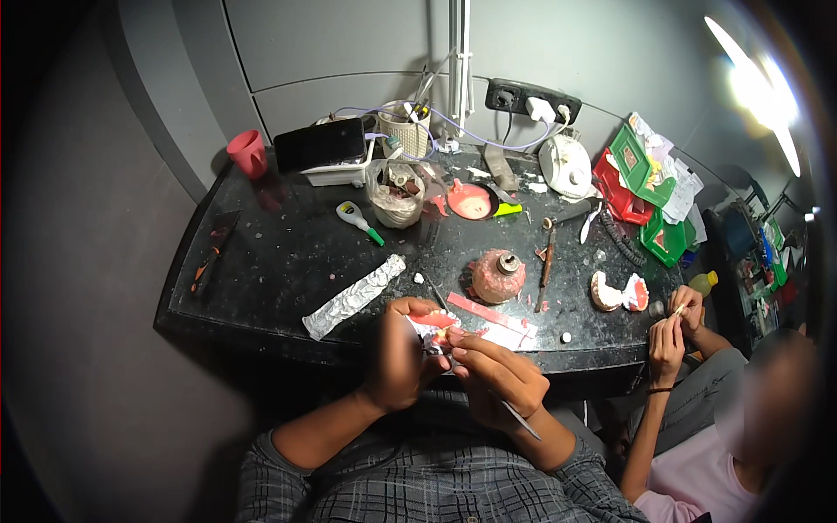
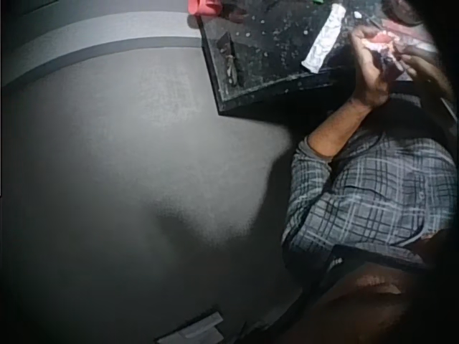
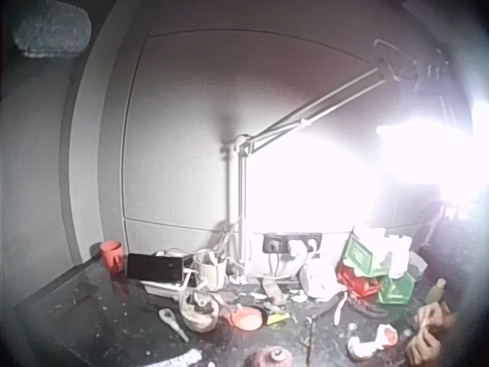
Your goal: The person uses a thin tool to apply small amounts of material onto the surface of a dental prosthesis, occasionally picking up the prosthesis by hand to view it from different angles.
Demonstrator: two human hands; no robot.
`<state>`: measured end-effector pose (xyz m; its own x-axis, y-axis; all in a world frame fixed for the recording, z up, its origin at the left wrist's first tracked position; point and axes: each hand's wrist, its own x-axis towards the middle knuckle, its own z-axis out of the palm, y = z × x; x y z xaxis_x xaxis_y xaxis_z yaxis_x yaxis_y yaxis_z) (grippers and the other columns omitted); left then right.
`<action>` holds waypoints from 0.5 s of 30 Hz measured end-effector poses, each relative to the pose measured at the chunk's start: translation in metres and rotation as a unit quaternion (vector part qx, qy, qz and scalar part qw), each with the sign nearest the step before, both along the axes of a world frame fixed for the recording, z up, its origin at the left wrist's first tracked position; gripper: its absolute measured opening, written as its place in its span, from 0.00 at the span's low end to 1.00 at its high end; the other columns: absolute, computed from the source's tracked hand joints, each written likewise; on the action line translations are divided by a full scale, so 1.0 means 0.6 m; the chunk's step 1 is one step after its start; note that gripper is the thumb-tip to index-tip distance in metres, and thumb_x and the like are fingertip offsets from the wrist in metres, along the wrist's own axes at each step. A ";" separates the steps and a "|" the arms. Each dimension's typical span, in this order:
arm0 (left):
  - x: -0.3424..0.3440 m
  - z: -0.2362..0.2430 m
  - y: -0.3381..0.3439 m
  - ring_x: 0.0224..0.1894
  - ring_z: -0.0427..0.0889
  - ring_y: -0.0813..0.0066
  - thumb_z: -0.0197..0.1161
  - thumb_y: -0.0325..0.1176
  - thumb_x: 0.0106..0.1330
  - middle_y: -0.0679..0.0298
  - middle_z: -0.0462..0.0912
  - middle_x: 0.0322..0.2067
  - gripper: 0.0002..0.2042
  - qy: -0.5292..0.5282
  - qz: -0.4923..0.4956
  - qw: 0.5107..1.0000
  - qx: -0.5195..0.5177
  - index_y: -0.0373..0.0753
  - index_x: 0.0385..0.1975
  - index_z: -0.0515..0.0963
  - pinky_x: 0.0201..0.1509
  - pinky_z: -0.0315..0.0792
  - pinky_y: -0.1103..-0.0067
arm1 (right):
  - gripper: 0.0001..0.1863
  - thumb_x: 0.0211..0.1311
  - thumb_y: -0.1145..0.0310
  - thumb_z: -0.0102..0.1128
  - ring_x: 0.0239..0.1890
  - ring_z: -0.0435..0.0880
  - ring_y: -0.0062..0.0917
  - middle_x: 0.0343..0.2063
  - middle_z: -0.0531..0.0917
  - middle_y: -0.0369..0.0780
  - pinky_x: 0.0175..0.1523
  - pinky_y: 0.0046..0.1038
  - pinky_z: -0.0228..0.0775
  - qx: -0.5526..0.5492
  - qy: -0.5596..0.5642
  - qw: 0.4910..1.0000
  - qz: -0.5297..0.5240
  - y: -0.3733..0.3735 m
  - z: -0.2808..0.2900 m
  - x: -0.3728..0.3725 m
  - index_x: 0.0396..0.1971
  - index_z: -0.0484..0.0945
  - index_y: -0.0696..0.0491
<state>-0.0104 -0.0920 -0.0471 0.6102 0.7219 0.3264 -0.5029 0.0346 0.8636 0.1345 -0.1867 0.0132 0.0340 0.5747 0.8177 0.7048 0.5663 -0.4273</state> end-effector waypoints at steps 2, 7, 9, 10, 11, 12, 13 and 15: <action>0.000 0.000 -0.002 0.57 0.74 0.72 0.77 0.52 0.62 0.57 0.68 0.55 0.40 0.001 0.001 1.000 -0.001 0.39 0.60 0.57 0.63 0.72 0.73 | 0.09 0.61 0.78 0.73 0.41 0.93 0.34 0.40 0.91 0.48 0.43 0.28 0.86 0.009 -0.008 1.000 -0.004 0.001 -0.004 0.001 0.41 0.86 0.61; 0.000 0.016 -0.020 0.57 0.73 0.73 0.75 0.53 0.65 0.58 0.68 0.55 0.39 0.014 -0.009 0.999 -0.038 0.39 0.61 0.56 0.64 0.71 0.74 | 0.11 0.60 0.77 0.74 0.41 0.93 0.34 0.41 0.91 0.47 0.42 0.28 0.86 0.015 -0.018 1.000 -0.012 0.000 -0.008 0.003 0.42 0.86 0.61; -0.001 0.017 -0.024 0.57 0.73 0.73 0.73 0.52 0.67 0.58 0.68 0.55 0.37 0.025 -0.004 0.999 -0.027 0.39 0.62 0.56 0.64 0.71 0.74 | 0.12 0.59 0.77 0.74 0.41 0.93 0.34 0.42 0.91 0.47 0.42 0.27 0.86 0.017 -0.022 1.000 -0.006 0.002 -0.009 0.005 0.43 0.87 0.60; -0.002 0.016 -0.025 0.57 0.73 0.73 0.72 0.52 0.68 0.58 0.69 0.55 0.37 0.027 -0.001 0.999 -0.023 0.39 0.63 0.56 0.64 0.71 0.73 | 0.12 0.59 0.77 0.74 0.42 0.93 0.34 0.42 0.91 0.47 0.42 0.28 0.86 0.016 -0.018 1.000 -0.007 0.003 -0.011 0.005 0.42 0.87 0.60; -0.003 0.015 -0.026 0.57 0.74 0.72 0.71 0.52 0.69 0.58 0.69 0.55 0.36 0.030 0.003 0.999 -0.020 0.39 0.63 0.55 0.64 0.71 0.73 | 0.12 0.59 0.77 0.74 0.42 0.93 0.34 0.42 0.91 0.47 0.42 0.28 0.86 0.016 -0.018 1.000 -0.009 0.002 -0.011 0.005 0.42 0.87 0.60; -0.003 0.014 -0.027 0.57 0.74 0.72 0.69 0.51 0.71 0.58 0.69 0.55 0.36 0.032 0.006 0.999 -0.017 0.39 0.63 0.55 0.64 0.71 0.73 | 0.12 0.59 0.77 0.74 0.42 0.93 0.34 0.42 0.91 0.47 0.42 0.28 0.86 0.017 -0.018 1.000 -0.010 0.002 -0.010 0.005 0.42 0.87 0.60; -0.003 0.014 -0.027 0.57 0.74 0.72 0.69 0.51 0.71 0.57 0.69 0.56 0.35 0.031 0.004 0.999 -0.011 0.38 0.64 0.55 0.64 0.70 0.73 | 0.12 0.59 0.77 0.74 0.42 0.93 0.34 0.42 0.91 0.47 0.42 0.28 0.86 0.018 -0.018 1.000 -0.011 0.001 -0.010 0.005 0.42 0.87 0.60; -0.003 0.014 -0.029 0.57 0.74 0.72 0.67 0.50 0.73 0.57 0.69 0.56 0.34 0.029 0.001 1.000 0.002 0.38 0.64 0.54 0.64 0.70 0.72 | 0.11 0.59 0.77 0.74 0.41 0.93 0.34 0.42 0.91 0.47 0.43 0.28 0.86 0.015 -0.017 1.000 -0.013 -0.002 -0.008 0.006 0.42 0.87 0.60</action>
